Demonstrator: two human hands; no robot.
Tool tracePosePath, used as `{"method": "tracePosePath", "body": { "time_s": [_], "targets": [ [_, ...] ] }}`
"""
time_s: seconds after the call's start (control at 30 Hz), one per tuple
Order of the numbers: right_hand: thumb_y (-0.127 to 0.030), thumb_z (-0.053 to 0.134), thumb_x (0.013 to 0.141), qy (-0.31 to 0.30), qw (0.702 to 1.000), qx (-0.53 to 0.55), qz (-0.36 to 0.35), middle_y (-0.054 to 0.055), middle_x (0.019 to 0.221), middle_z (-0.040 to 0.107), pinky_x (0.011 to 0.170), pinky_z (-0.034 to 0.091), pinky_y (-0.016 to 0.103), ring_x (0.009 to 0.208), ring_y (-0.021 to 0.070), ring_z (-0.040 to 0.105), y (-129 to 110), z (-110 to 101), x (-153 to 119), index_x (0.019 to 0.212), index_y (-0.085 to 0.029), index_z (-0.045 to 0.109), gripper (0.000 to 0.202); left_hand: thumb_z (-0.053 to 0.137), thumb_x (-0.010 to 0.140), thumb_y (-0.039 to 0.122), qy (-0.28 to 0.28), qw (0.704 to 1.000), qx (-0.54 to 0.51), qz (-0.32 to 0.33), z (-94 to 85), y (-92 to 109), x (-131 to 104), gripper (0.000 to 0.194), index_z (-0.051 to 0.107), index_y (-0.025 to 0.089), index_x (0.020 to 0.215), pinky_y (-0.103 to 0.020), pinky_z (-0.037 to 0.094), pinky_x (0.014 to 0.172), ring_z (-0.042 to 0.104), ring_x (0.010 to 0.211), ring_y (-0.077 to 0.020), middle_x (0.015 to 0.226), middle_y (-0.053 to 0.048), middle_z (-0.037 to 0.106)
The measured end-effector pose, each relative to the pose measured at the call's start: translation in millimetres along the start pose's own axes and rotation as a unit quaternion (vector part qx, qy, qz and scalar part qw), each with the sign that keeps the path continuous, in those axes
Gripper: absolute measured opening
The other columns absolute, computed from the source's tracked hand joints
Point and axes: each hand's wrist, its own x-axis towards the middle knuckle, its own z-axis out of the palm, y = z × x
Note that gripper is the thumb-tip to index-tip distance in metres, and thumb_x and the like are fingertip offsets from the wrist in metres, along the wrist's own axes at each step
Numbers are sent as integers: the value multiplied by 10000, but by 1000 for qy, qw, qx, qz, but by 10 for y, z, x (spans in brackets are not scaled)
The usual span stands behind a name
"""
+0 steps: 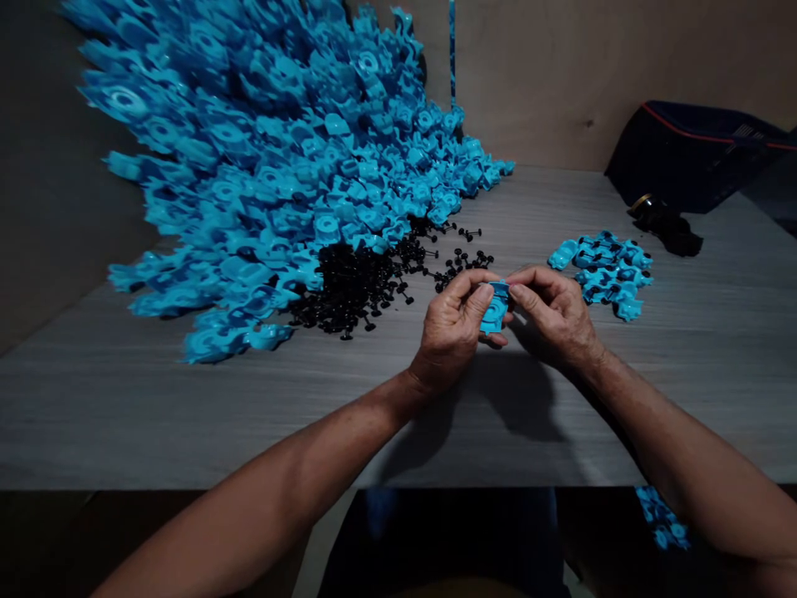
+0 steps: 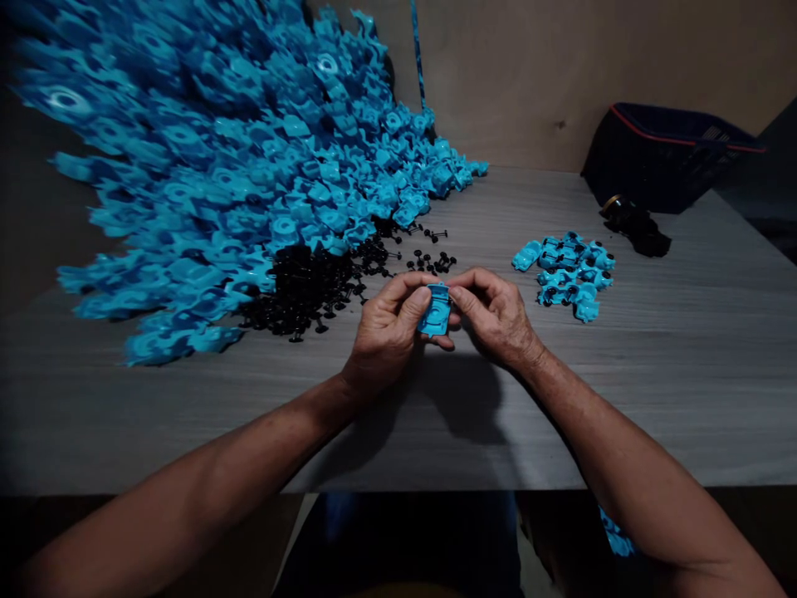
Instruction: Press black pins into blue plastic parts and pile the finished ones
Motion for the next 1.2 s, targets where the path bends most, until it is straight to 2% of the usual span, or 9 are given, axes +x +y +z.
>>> {"method": "tracePosePath", "body": {
  "time_s": [0.17,0.3,0.4,0.57,0.77,0.83,0.93,1.07,1.2],
  "targets": [
    [-487,652,897,16,999,31,28,28,854,720,675,570,286,714,136,663,62,-65,67,992,-196,712,312,757,834,449,3,999,-35,-15,5,-18,36,374,602,201,1066,-273,636,520,743,758,-196,923,-34,686],
    [-332,601,898,140,989,-14,34,-10,767,653,540,498,251,584,109,580,232,-321,228,997,-207,675,176,780,808,448,31,995,-81,-48,-52,46,110,391,579,204,1040,-267,623,504,740,706,-181,905,-12,652],
    [-190,569,833,196,974,-115,9,-14,708,639,571,483,265,574,116,565,333,-573,345,922,-188,677,139,816,761,293,70,991,-102,-59,-131,174,161,361,552,214,994,-221,597,504,742,735,-174,845,22,628],
    [-149,546,814,119,947,-297,16,19,695,654,635,470,303,642,163,600,341,-752,360,840,-164,695,151,729,714,73,114,987,-100,-49,-258,343,220,277,572,212,895,-222,604,592,688,706,-124,760,48,632],
    [-192,596,905,-13,811,-585,4,156,1002,715,740,438,350,902,258,637,324,-626,238,922,-145,758,170,690,707,19,134,984,-111,-35,-261,400,235,210,587,195,754,-124,468,470,571,574,-59,676,48,596],
    [-176,568,924,-31,791,-610,11,155,1002,719,743,421,348,903,257,634,342,-605,231,926,-146,768,202,689,703,13,134,983,-119,-50,-241,406,227,247,618,205,840,-125,456,456,581,576,-64,688,51,605],
    [-154,520,941,-38,789,-613,9,143,978,721,757,410,350,895,255,634,358,-600,243,921,-146,770,251,684,694,0,123,982,-123,-73,-211,402,218,345,652,191,980,-134,506,505,617,610,-73,748,34,648],
    [-117,504,926,-26,810,-586,11,153,998,709,805,439,353,934,266,636,351,-591,260,988,-126,758,261,687,679,-15,138,976,-143,-91,-191,374,228,208,623,147,793,-146,569,577,644,655,-75,768,10,661],
    [-181,513,965,-5,843,-537,-32,154,1084,668,879,464,347,1006,258,614,404,-543,259,1179,-128,702,290,702,667,-21,152,969,-163,-110,-188,324,221,232,572,164,718,-222,627,630,659,681,-100,745,26,644]
  ]
}}
